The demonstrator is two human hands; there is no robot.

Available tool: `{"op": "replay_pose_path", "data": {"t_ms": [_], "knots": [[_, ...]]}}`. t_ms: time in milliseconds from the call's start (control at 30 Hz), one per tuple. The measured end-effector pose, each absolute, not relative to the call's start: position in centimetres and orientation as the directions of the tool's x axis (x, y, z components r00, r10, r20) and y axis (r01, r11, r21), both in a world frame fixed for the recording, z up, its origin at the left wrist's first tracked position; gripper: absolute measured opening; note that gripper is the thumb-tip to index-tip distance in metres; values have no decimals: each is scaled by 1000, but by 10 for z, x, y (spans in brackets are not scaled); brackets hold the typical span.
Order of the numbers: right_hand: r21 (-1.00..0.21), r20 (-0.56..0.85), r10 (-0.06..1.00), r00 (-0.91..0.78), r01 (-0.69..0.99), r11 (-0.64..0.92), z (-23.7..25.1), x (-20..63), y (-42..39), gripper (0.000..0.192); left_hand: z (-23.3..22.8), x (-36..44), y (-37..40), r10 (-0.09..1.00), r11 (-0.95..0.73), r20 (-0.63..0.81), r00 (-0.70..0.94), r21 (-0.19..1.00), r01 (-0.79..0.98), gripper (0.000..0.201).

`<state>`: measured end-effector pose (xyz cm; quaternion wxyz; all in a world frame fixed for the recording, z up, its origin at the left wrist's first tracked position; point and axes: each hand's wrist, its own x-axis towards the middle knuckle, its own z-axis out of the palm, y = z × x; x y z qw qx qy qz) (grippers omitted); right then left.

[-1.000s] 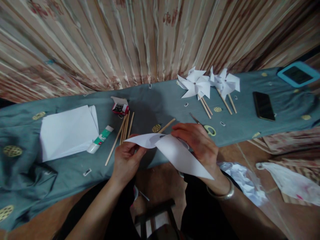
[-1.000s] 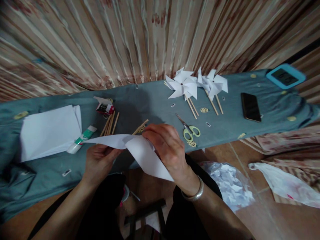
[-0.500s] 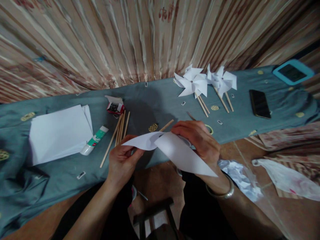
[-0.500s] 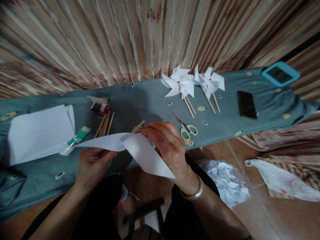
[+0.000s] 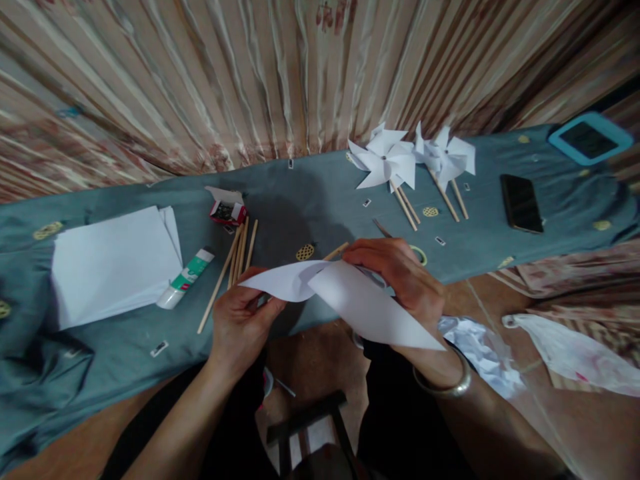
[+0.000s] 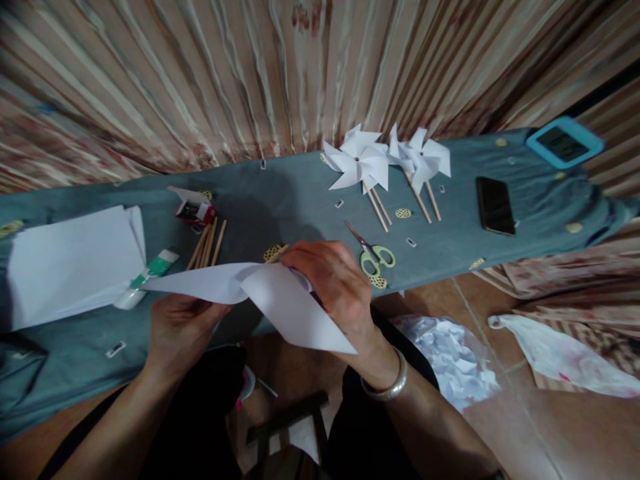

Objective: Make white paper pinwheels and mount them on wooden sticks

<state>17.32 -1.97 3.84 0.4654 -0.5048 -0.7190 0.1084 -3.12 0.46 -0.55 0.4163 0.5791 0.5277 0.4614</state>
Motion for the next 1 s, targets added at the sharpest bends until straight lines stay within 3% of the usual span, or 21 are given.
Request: {"op": "replay_pose_path", "data": {"t_ms": [267, 500, 600, 833, 1000], "knots": [[-646, 503, 862, -57, 638, 419, 38, 175, -19, 21, -7, -32, 3, 996, -91, 94, 0, 966, 243, 8], [-649, 541, 837, -75, 596, 473, 36, 176, -18, 26, -9, -32, 2, 991, -127, 130, 0, 965, 230, 11], [-714, 471, 881, -44, 567, 410, 36, 176, -19, 22, -13, -35, 1, 988, -149, 152, 10, 951, 273, 11], [-952, 197, 970, 141, 263, 155, 25, 173, -12, 13, -9, -40, 1, 951, -308, 291, 107, 854, 419, 8], [-996, 70, 982, 177, 60, 60, 15, 169, -5, 11, -4, -40, 2, 933, -357, 336, 133, 801, 481, 8]]}}
